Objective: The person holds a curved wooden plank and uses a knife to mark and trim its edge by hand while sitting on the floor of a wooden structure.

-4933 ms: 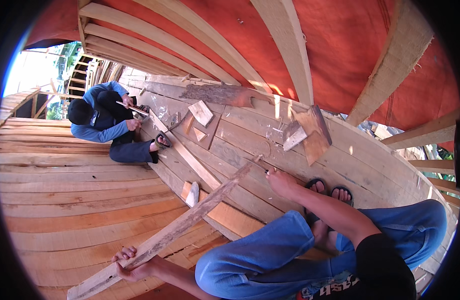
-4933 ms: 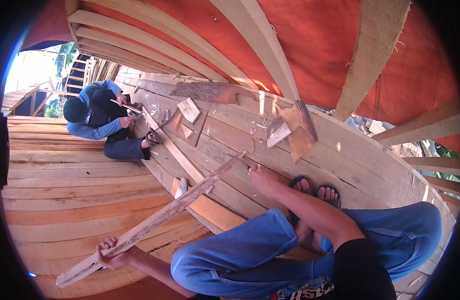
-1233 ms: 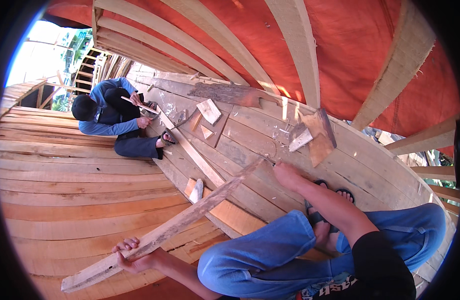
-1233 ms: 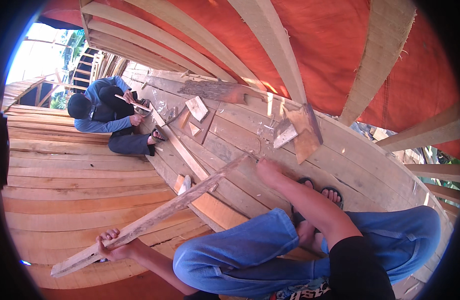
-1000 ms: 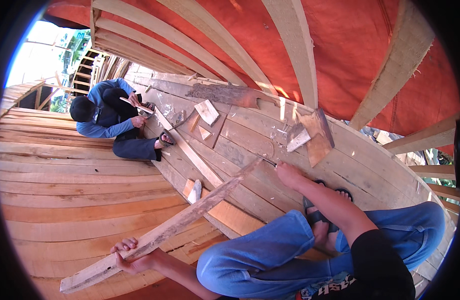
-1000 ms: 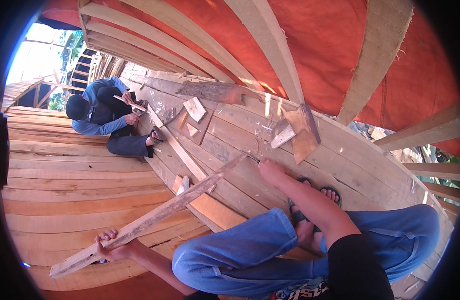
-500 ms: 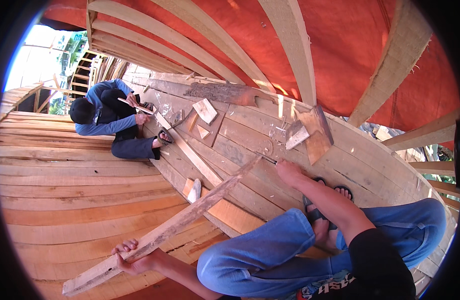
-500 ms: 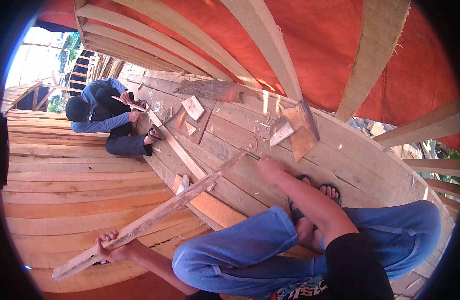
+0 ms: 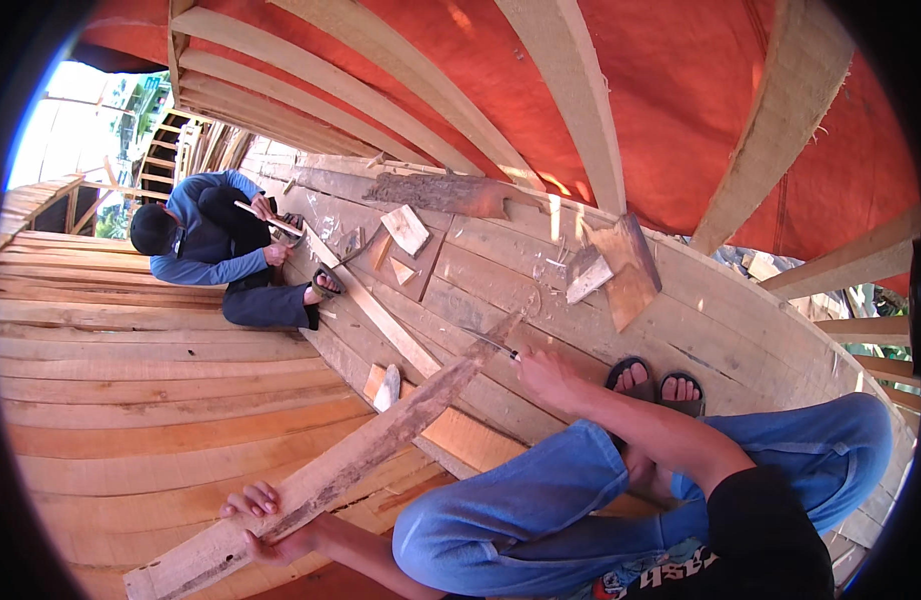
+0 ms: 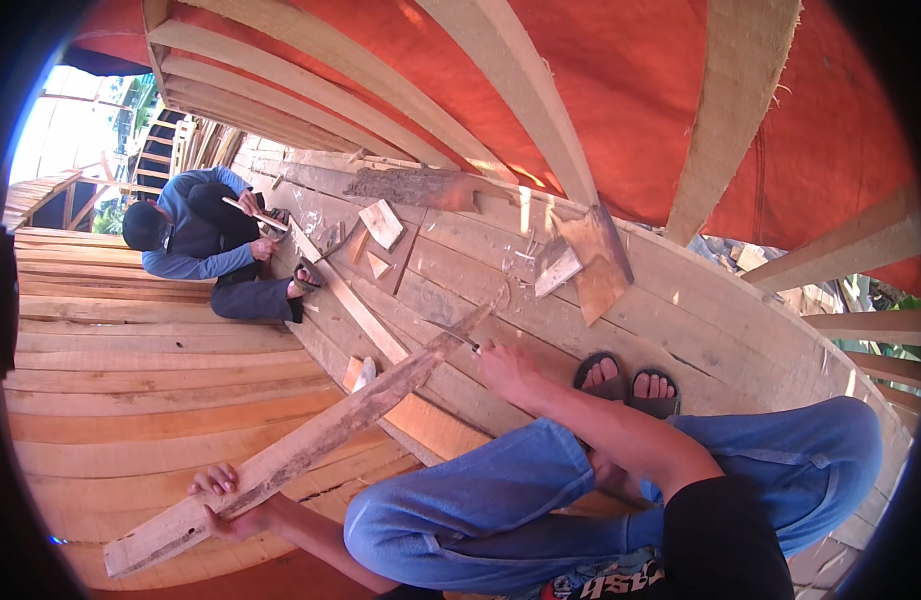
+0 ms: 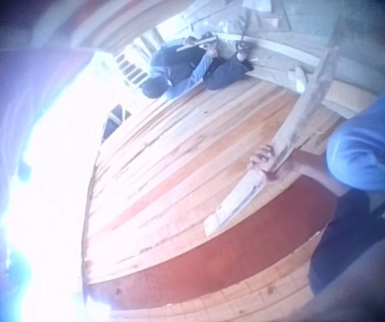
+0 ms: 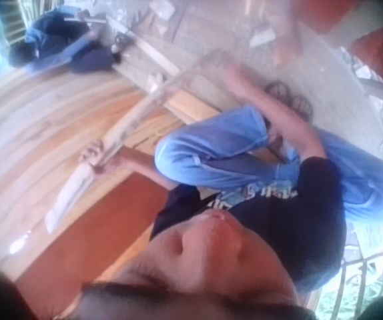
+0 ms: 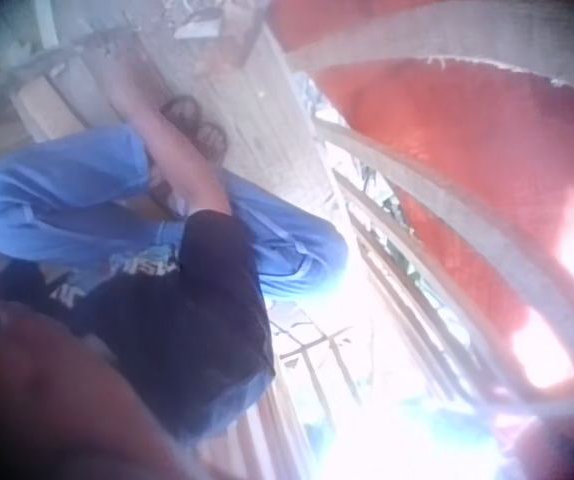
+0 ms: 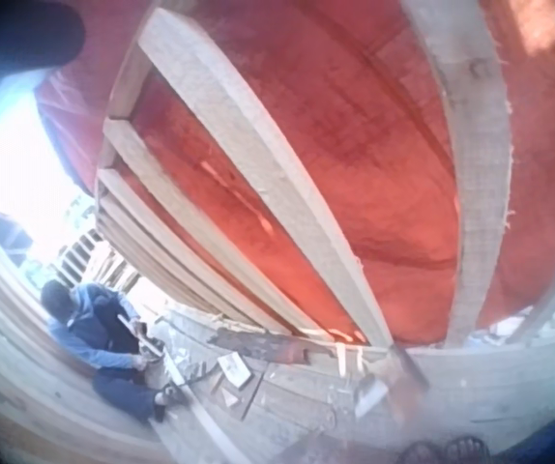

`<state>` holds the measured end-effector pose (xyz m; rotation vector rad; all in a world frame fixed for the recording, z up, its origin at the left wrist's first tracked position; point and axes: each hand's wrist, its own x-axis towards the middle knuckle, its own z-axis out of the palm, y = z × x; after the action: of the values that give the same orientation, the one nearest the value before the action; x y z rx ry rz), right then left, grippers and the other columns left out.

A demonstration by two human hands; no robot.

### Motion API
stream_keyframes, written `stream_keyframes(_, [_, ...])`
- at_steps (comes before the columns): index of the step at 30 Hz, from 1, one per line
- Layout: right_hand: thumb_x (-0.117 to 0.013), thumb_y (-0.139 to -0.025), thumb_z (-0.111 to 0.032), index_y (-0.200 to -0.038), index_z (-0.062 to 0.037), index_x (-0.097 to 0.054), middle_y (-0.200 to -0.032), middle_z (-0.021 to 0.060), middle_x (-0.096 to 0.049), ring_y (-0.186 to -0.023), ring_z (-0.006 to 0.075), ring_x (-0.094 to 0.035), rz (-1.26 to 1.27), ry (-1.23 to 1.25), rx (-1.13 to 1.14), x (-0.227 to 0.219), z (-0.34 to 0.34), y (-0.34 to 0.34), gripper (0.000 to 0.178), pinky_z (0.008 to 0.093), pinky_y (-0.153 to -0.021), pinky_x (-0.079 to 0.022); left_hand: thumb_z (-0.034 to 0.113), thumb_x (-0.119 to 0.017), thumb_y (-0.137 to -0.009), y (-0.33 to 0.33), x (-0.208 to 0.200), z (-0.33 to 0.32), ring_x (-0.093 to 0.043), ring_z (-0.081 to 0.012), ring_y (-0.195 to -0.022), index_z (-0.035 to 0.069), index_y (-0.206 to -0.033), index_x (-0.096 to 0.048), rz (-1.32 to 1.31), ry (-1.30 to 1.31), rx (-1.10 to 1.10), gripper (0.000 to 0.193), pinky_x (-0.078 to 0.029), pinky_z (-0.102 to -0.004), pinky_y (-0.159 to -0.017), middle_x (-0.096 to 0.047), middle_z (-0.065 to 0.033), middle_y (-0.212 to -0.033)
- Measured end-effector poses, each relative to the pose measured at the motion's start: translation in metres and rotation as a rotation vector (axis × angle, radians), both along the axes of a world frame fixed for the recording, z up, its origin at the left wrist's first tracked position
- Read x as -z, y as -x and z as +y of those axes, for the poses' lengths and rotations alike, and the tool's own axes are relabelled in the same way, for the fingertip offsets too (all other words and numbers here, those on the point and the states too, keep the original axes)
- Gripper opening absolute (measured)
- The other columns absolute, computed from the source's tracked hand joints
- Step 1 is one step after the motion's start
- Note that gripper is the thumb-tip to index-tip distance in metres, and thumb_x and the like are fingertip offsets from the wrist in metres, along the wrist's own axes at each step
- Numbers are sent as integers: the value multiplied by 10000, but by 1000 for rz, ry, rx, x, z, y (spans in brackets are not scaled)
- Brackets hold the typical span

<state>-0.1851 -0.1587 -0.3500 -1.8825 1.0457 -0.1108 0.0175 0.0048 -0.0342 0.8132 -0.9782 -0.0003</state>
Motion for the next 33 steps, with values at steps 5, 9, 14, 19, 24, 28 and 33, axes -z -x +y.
stream_keyframes(5, [-405, -991, -369, -962, -3, -571, -718, 255, -639, -702, 463, -635, -138, 50, 176, -5, 10, 21, 403, 564, -646, -491, 240, -634, -733, 9, 0, -11, -390, -127, -616, 43, -1020, -437, -28, 9, 163, 400, -337, -268, -602, -370, -29, -746])
stream_keyframes(9, [-413, -989, -382, -934, -27, -584, -721, 242, -643, -710, 443, -639, -113, -61, 203, -22, 33, 6, 397, 559, -626, -485, 207, -670, -689, 3, 1, -2, -393, -127, -616, 43, -999, -433, 15, 21, 211, 423, -329, -264, -597, -373, -30, -747])
stream_keyframes(14, [-430, -985, -378, -924, -34, -587, -742, 224, -653, -723, 434, -643, -131, -114, 237, -37, 27, 7, 383, 551, -623, -481, 197, -681, -667, 7, 4, -2, -391, -125, -602, 46, -977, -427, 22, 44, 234, 428, -326, -256, -589, -380, -28, -743])
stream_keyframes(19, [-445, -978, -395, -944, -56, -598, -748, 211, -669, -722, 404, -662, -192, -89, 162, -61, 45, -2, 373, 527, -648, -507, 186, -690, -644, 16, -2, -6, -404, -120, -578, 60, -951, -417, 12, 44, 239, 429, -341, -252, -586, -386, -19, -730])
stream_keyframes(24, [-464, -965, -414, -985, -67, -608, -795, 201, -678, -754, 415, -658, -212, -73, 242, -47, 32, 3, 376, 525, -674, -507, 186, -700, -633, 18, -4, -8, -424, -115, -566, 70, -942, -404, 16, 47, 267, 444, -351, -243, -590, -397, -16, -720])
stream_keyframes(28, [-468, -964, -403, -952, -63, -600, -822, 211, -674, -790, 425, -643, -255, -169, 156, -72, 48, 0, 365, 528, -701, -489, 189, -705, -629, 22, -1, -8, -423, -110, -555, 73, -939, -397, 12, 61, 224, 452, -351, -232, -581, -406, -17, -708])
stream_keyframes(33, [-436, -972, -434, -970, -36, -600, -842, 226, -672, -797, 451, -639, -193, -106, 253, -48, 35, -2, 431, 542, -709, -491, 195, -707, -627, 23, -5, -12, -424, -106, -554, 75, -936, -394, 2, 59, 251, 456, -352, -227, -576, -406, -14, -704])
